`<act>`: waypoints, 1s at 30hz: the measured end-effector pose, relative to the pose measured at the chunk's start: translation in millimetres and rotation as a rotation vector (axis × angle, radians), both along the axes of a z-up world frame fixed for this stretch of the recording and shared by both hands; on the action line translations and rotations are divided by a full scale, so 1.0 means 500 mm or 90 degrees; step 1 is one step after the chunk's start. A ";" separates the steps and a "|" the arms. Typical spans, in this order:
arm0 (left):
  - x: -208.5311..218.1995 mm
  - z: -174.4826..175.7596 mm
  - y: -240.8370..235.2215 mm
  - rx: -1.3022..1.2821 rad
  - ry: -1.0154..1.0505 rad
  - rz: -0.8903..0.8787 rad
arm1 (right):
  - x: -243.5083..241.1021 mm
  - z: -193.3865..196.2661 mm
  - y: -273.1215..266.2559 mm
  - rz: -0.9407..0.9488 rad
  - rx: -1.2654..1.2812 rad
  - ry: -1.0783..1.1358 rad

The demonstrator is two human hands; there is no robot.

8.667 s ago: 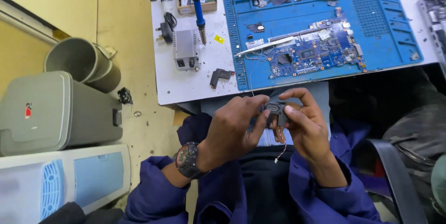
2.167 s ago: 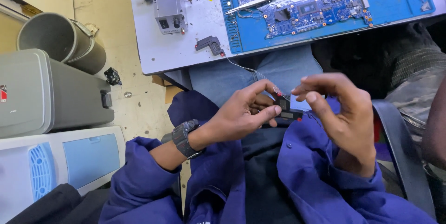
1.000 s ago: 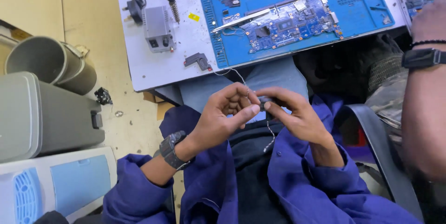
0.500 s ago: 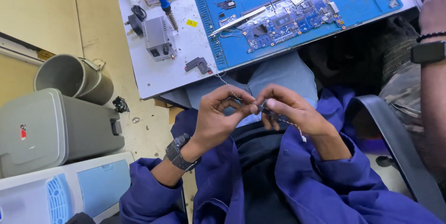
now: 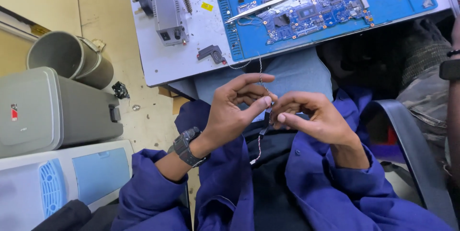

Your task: The person uses a hot air gun on a circuit board, then picks up a small black component with wires. They use tweezers to carefully adjust and manipulate the wires and internal parts of the component while holding it in their lap.

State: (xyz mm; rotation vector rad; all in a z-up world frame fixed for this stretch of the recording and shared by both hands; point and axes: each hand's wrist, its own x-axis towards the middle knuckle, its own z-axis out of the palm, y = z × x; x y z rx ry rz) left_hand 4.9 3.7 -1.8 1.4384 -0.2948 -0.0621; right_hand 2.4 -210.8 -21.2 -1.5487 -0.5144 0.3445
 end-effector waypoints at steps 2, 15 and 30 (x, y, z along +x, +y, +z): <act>0.001 0.003 0.003 -0.020 0.001 -0.006 | 0.003 0.001 -0.001 0.016 0.007 -0.005; -0.003 -0.006 0.003 -0.026 -0.034 0.027 | -0.022 -0.040 0.020 -0.065 -0.014 -0.034; 0.000 -0.008 -0.002 -0.024 -0.056 0.067 | -0.051 -0.068 0.043 -0.243 -0.167 -0.471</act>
